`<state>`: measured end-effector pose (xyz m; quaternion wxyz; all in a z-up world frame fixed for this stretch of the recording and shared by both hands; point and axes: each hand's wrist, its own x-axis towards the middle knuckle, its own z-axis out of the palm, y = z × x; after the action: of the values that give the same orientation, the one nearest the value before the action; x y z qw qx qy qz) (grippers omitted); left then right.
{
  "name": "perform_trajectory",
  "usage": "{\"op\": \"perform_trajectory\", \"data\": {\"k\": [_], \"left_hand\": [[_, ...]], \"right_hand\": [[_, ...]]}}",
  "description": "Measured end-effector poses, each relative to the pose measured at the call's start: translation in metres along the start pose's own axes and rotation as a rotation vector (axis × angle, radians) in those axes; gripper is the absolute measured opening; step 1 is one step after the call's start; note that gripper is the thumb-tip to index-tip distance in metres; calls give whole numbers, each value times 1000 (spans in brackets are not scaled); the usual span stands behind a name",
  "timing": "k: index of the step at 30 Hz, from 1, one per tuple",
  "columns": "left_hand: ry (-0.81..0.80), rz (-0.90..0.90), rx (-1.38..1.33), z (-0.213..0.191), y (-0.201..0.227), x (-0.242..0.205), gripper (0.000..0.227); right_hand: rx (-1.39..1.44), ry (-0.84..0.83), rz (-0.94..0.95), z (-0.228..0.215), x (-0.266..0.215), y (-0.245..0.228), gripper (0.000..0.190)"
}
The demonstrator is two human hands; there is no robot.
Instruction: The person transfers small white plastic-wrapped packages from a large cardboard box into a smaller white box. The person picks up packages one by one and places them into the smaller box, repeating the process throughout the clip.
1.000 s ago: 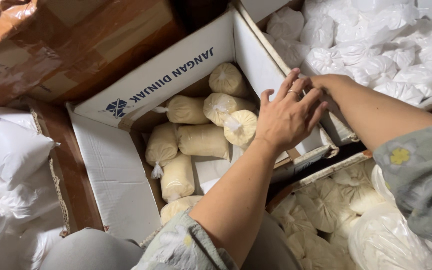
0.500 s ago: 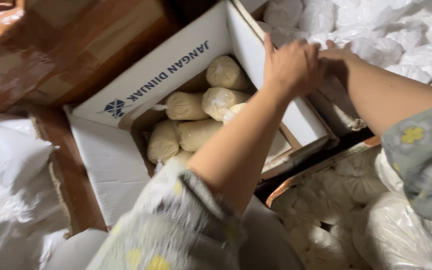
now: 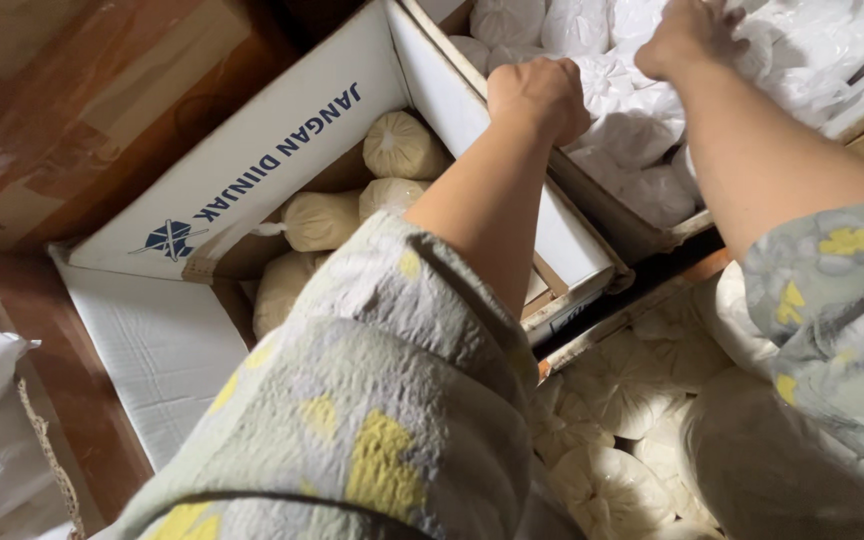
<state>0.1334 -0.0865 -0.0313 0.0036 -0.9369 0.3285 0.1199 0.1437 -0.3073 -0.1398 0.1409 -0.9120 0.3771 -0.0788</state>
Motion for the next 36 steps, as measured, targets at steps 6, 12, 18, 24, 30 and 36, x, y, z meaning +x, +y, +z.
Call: {"op": "perform_trajectory", "data": {"k": [6, 12, 18, 24, 30, 36], "left_hand": [[407, -16, -218, 17, -8, 2, 34], [659, -29, -336, 17, -11, -5, 52], [568, -57, -237, 11, -12, -14, 49], [214, -131, -38, 0, -6, -14, 28], [-76, -128, 206, -7, 2, -10, 50], [-241, -57, 406, -2, 9, 0, 60]], "right_hand": [[206, -293, -636, 21, -45, -49, 66], [43, -461, -697, 46, -69, -88, 70], [-144, -524, -545, 33, -68, -65, 75], [-335, -696, -515, 21, -78, -56, 80], [-184, -697, -371, 13, -80, -18, 85], [174, -420, -607, -42, -58, 4, 55]]}}
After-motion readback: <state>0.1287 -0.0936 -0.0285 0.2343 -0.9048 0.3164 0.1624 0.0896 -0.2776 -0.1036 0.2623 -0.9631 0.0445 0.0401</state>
